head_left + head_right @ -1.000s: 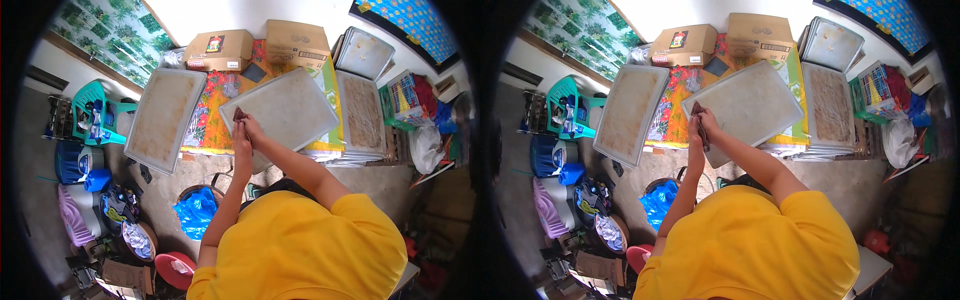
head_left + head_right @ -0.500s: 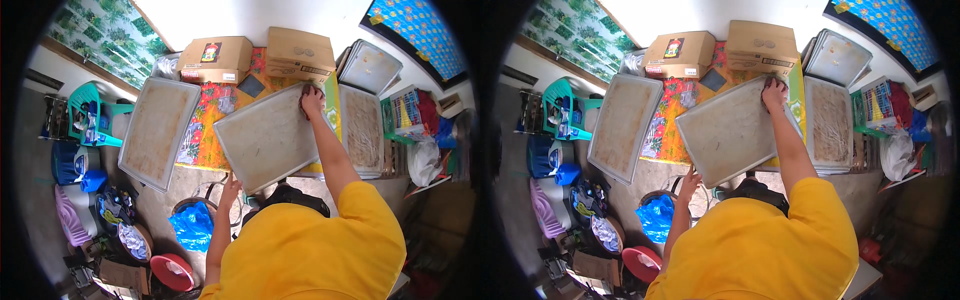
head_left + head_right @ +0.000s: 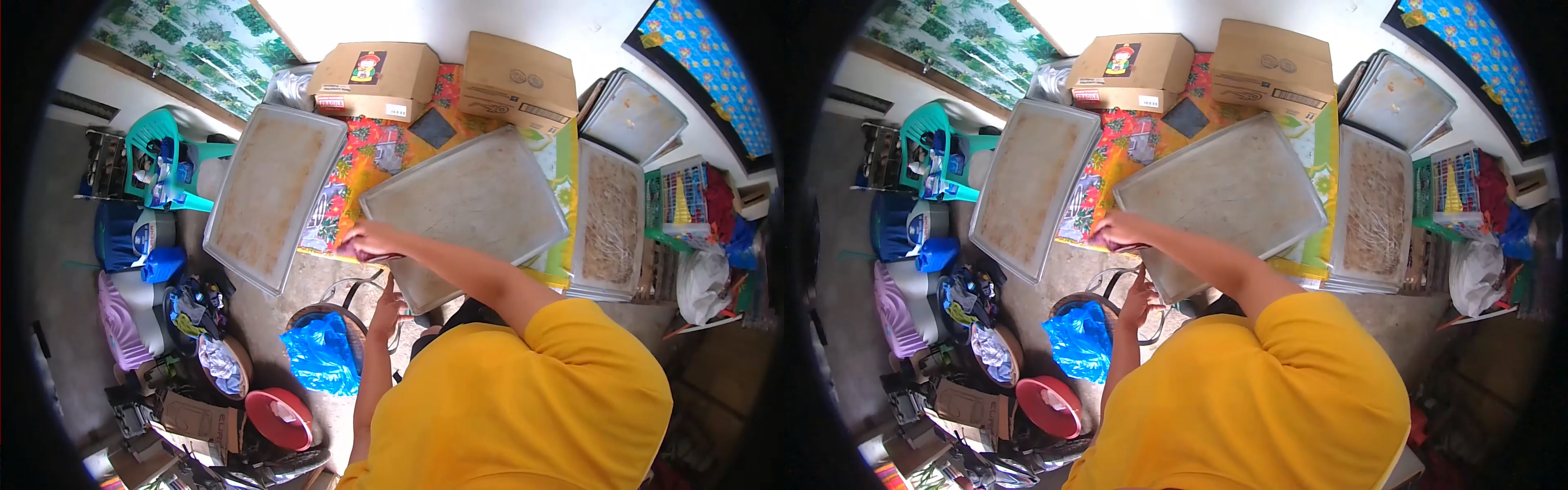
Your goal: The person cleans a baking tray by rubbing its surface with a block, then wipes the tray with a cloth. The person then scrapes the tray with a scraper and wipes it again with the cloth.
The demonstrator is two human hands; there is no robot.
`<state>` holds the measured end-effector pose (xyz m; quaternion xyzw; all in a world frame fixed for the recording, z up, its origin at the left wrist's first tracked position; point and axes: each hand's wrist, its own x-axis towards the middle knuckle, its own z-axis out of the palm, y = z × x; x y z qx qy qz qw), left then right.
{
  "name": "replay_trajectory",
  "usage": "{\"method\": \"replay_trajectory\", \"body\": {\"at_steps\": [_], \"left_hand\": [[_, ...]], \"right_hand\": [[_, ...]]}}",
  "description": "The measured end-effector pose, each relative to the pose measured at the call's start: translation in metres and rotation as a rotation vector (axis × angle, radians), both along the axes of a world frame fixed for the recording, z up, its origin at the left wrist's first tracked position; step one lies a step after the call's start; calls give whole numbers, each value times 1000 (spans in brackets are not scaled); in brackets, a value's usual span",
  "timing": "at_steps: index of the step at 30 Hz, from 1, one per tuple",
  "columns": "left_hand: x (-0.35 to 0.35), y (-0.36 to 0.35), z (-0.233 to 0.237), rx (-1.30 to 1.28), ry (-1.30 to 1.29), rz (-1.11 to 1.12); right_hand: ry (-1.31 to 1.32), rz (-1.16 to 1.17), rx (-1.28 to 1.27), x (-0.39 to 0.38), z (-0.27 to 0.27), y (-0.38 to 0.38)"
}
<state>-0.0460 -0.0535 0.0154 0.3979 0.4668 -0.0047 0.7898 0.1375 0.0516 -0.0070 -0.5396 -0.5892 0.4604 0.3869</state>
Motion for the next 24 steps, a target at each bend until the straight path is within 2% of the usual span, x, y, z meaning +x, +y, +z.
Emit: {"method": "replay_trajectory", "body": {"at_steps": [1, 2, 4, 7, 9, 11, 14, 16, 17, 18, 19, 20, 21, 24], "left_hand": [[7, 0, 16, -45, 25, 22], [9, -2, 24, -98, 53, 45], [4, -3, 10, -125, -43, 73], [3, 1, 4, -171, -96, 104], [2, 4, -2, -193, -94, 146], [4, 1, 2, -225, -82, 206], [-5, 3, -13, -214, -137, 151], [-5, 3, -17, -196, -114, 144], [-6, 3, -17, -172, -112, 127], [-5, 3, -17, -147, -111, 107], [-4, 3, -6, -141, -110, 118], [-5, 3, -4, -140, -114, 85], [-5, 5, -3, -140, -120, 51], [-5, 11, -10, -116, -114, -29]], "right_hand": [[23, -124, -145, 19, 56, -14], [47, -247, -297, 34, 86, -28], [-584, -689, 132, 63, 45, -32], [-1013, -746, -32, 58, 18, -67], [-1013, -363, 11, 27, 17, -108], [-864, -12, 25, -3, 33, -161], [-947, 83, 292, 4, 18, -239], [-873, -201, 89, 52, 24, -257], [-842, -468, 99, 84, 18, -269], [-907, -711, -255, 104, 59, -274], [-1041, -972, -163, 136, 31, -297], [-1293, -1203, -324, 163, -9, -321], [-1202, -1349, -572, 156, 23, -318], [-1180, -973, -236, 135, 2, -300]]}}
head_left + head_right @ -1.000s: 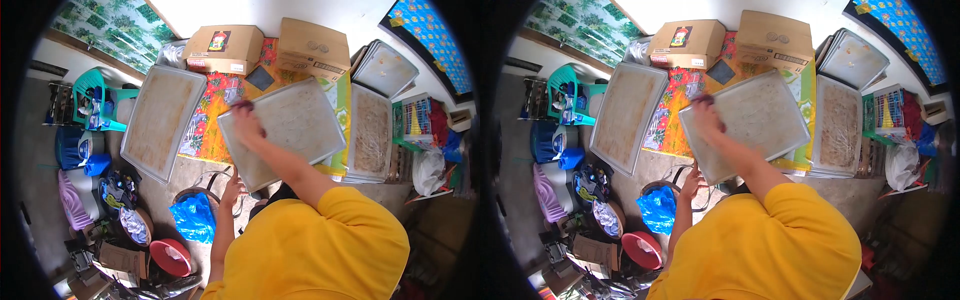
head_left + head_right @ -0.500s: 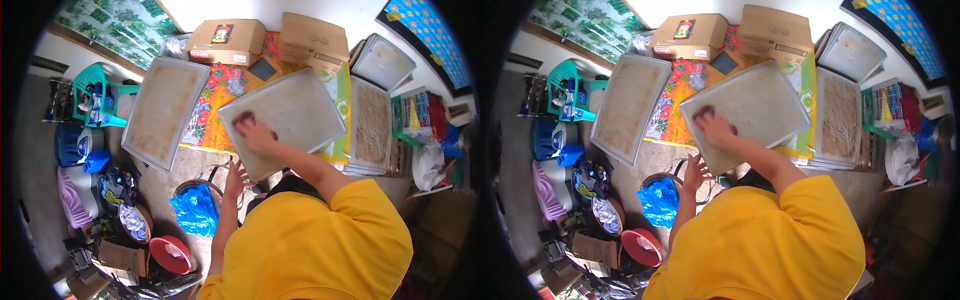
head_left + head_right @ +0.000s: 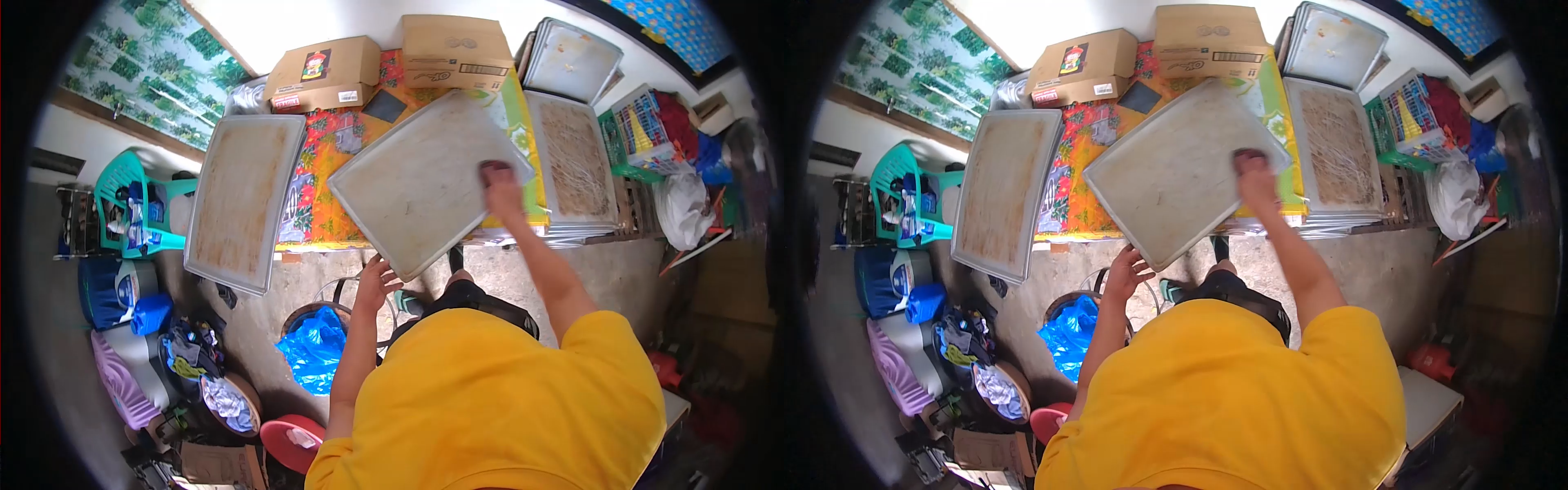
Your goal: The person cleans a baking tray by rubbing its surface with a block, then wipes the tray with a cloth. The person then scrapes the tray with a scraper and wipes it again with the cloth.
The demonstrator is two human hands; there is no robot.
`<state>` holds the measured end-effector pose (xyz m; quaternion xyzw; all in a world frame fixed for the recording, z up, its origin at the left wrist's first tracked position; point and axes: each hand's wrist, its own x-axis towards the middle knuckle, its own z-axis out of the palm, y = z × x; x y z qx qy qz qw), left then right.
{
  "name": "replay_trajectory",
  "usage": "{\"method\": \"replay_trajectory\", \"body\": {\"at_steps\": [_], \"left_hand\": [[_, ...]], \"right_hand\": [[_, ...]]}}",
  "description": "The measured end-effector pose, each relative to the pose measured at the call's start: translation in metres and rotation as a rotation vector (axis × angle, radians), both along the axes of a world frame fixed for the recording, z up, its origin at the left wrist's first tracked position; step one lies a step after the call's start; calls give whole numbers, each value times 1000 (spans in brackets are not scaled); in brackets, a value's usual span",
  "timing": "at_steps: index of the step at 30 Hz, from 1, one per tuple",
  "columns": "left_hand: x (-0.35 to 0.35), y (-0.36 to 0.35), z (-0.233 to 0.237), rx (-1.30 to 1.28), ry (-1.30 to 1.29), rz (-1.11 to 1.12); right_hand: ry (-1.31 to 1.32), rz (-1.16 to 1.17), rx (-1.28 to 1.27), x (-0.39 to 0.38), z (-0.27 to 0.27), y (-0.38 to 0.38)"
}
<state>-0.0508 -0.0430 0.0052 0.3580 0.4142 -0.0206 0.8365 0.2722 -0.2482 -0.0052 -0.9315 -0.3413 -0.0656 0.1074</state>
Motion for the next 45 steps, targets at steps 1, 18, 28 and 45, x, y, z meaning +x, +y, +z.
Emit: {"method": "replay_trajectory", "body": {"at_steps": [1, 18, 28, 45], "left_hand": [[1, 0, -7, 10, 3, -15], [30, -74, 29, 1511, 510, -454], [126, -100, 38, 1906, 266, -940], [114, -112, 10, 2019, 199, -917]], "right_hand": [[48, 179, 22, -29, -10, 17], [-16, -236, -163, 135, 9, 28], [478, -277, 659, 211, -8, -85], [264, 25, 24, 161, 35, 101]]}}
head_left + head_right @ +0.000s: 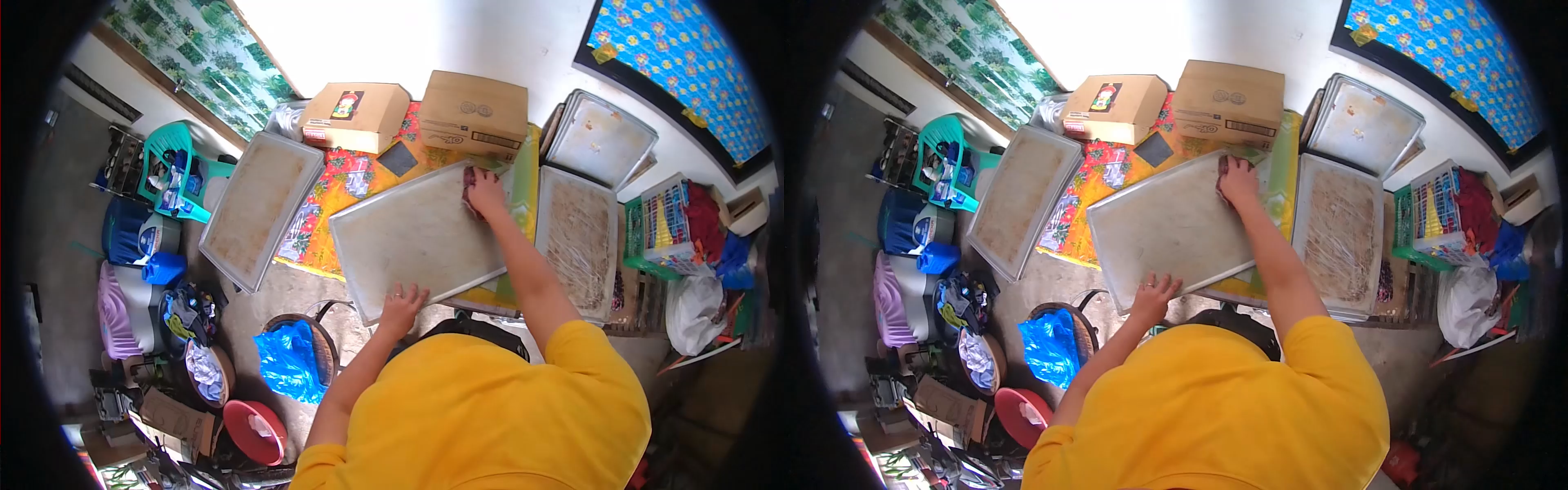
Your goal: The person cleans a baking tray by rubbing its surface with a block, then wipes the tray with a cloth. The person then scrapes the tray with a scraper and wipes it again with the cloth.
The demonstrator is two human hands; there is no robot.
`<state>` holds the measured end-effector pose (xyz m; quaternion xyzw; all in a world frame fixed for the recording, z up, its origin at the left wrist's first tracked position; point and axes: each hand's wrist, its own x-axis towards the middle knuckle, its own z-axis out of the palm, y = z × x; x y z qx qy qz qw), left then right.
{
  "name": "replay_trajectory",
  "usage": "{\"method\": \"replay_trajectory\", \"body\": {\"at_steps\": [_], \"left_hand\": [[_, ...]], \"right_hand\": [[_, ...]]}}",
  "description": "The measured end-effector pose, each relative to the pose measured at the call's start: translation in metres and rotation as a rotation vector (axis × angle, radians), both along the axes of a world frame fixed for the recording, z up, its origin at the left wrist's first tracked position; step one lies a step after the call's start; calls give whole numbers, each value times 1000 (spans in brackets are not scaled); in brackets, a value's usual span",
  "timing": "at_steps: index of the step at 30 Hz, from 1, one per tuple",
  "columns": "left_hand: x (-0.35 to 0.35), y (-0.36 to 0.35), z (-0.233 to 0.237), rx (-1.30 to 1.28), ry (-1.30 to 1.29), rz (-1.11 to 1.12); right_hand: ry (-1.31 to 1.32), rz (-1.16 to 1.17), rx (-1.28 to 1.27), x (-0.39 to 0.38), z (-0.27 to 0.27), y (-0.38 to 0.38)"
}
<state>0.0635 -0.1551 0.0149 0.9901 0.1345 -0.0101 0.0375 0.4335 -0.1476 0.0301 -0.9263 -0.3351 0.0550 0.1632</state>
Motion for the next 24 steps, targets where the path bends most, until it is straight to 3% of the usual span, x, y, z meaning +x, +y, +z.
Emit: {"method": "replay_trajectory", "body": {"at_steps": [3, 5, 7, 8, 10, 12, 14, 15, 17, 18, 21, 22, 24], "left_hand": [[1, -1, 1, -26, 1, 40], [0, -2, 2, -50, 7, 54], [-3, -3, -4, -99, 3, 75], [-4, -2, -3, -114, -9, 75], [-6, -1, -13, -225, -125, 112], [-5, 2, -39, -412, -342, 187], [-4, -1, -16, -632, -453, 283], [-5, -2, -7, -743, -506, 332], [-11, 0, -29, -554, -439, 219], [-13, 2, -36, -456, -407, 166], [-5, 8, -15, -653, -193, 168], [-5, 6, -26, -271, 48, 67], [-7, 4, 1, -98, 11, 37]], "right_hand": [[-55, 16, -148, -44, -27, 61], [-165, 204, -81, -98, -43, 101], [-220, 390, -108, -169, -22, 125], [-87, 466, -103, -199, -22, 134], [-109, 737, 31, -255, -37, 147], [167, 923, 182, -301, -36, 138], [516, 1390, 105, -313, -32, 134], [907, 1280, -180, -321, -13, 124], [949, 1313, 53, -317, 3, 97], [958, 1213, 132, -307, 17, 85], [1075, 779, 308, -256, 50, 44], [996, 657, 385, -235, 41, 31], [742, 495, 566, -189, 30, -5]]}}
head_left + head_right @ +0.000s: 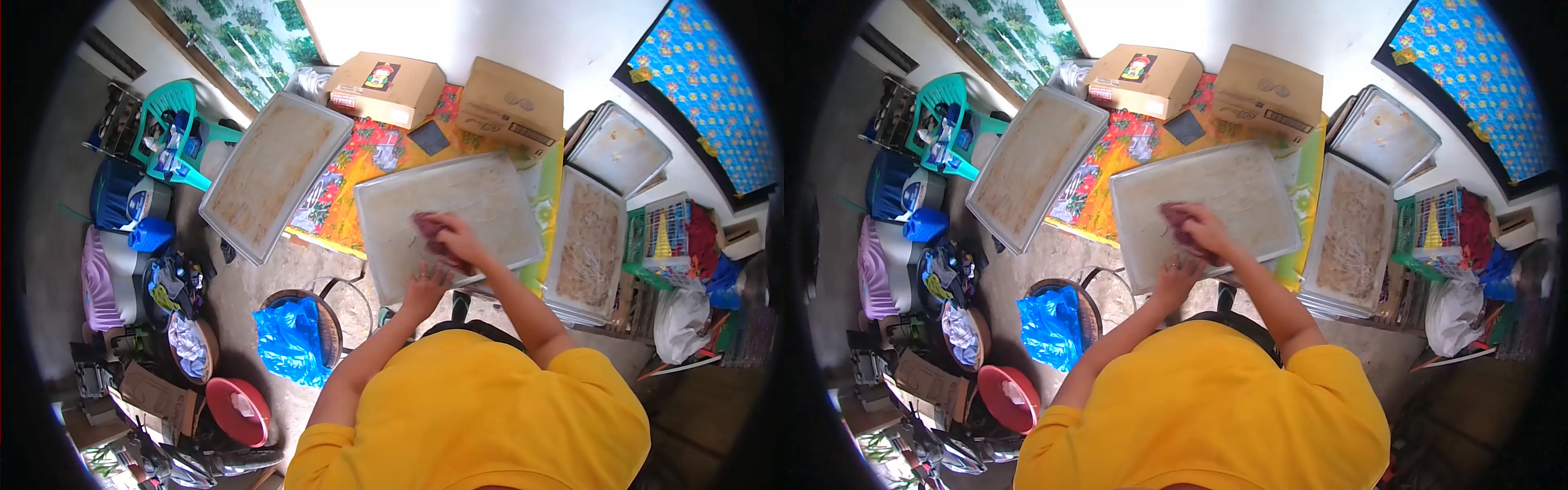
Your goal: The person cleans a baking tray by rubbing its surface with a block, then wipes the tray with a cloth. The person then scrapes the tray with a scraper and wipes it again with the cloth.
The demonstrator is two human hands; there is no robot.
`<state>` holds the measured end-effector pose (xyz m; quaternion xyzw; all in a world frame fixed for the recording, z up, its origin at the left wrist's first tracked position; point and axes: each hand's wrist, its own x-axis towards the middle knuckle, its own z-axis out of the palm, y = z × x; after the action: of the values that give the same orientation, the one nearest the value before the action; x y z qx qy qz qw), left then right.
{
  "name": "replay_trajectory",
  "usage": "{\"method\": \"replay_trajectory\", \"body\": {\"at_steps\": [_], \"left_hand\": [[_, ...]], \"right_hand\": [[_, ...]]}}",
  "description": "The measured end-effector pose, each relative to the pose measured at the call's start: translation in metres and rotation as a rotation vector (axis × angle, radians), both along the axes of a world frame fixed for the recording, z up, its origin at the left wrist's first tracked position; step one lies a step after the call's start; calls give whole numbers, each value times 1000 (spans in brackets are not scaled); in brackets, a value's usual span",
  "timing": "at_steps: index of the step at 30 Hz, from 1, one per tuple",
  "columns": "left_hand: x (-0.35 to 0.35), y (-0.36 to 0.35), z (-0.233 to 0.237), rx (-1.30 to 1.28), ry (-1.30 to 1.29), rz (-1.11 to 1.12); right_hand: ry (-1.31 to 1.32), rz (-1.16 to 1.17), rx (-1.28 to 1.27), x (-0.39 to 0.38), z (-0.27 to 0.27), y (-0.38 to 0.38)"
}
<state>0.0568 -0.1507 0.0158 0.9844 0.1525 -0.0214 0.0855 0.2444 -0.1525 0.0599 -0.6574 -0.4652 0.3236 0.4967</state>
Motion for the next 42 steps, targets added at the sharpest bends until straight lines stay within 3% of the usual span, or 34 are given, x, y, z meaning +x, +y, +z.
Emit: {"method": "replay_trajectory", "body": {"at_steps": [1, 3, 5, 7, 10, 11, 13, 15, 16, 17, 19, 20, 21, 22, 23, 24, 26, 30, 34, 37, 39, 40, 42], "left_hand": [[0, 1, 11, 88, -20, -16], [2, 7, 22, 4, 48, -25], [6, 13, 70, -15, 70, -30], [13, 22, 125, -18, 15, -11], [28, 48, 210, -189, -58, 85], [32, 59, 234, -220, -65, 159], [42, 87, 252, -40, -93, 204], [48, 111, 264, 3, -114, 227], [52, 118, 269, 25, -123, 238], [58, 121, 271, 25, -174, 269], [68, 126, 275, 23, -279, 331], [73, 126, 276, 18, -330, 319], [77, 128, 278, 21, -351, 311], [80, 131, 279, 25, -370, 301], [83, 134, 281, 29, -387, 290], [85, 142, 278, 65, -301, 321], [87, 163, 271, 137, -130, 384], [92, 167, 274, 143, -234, 349], [93, 173, 273, 158, -259, 333], [96, 181, 274, 136, -262, 322], [96, 185, 272, 109, -258, 314], [97, 187, 270, 127, -248, 334], [101, 194, 269, 160, -219, 380]], "right_hand": [[-120, -119, 104, 24, 0, -20], [303, -353, 38, 66, 32, -58], [486, -575, 120, 98, 77, -95], [73, -808, 386, 141, 76, -127], [168, -1026, 661, 148, 125, -153], [81, -1090, 648, 150, 125, -157], [-86, -1214, 614, 149, 124, -155], [-162, -1150, 552, 136, 119, -141], [-20, -1073, 539, 114, 124, -127], [-222, -1028, 496, 103, 109, -112], [-123, -797, 538, 59, 113, -69], [-52, -713, 600, 38, 86, -38], [-737, -649, 553, 20, 107, -19], [-621, -642, 660, -4, 101, 14], [-684, -563, 577, -23, 98, 36], [-784, -592, 660, -29, 91, 69], [-743, -771, 569, -27, 101, 101], [-487, -1175, 495, 41, 119, 124], [-221, -1465, 383, 133, 87, 133], [233, -1483, 275, 146, 22, 135], [482, -1415, 455, 131, -36, 147], [603, -1372, 538, 112, -39, 142], [509, -1390, 391, 52, -29, 148]]}}
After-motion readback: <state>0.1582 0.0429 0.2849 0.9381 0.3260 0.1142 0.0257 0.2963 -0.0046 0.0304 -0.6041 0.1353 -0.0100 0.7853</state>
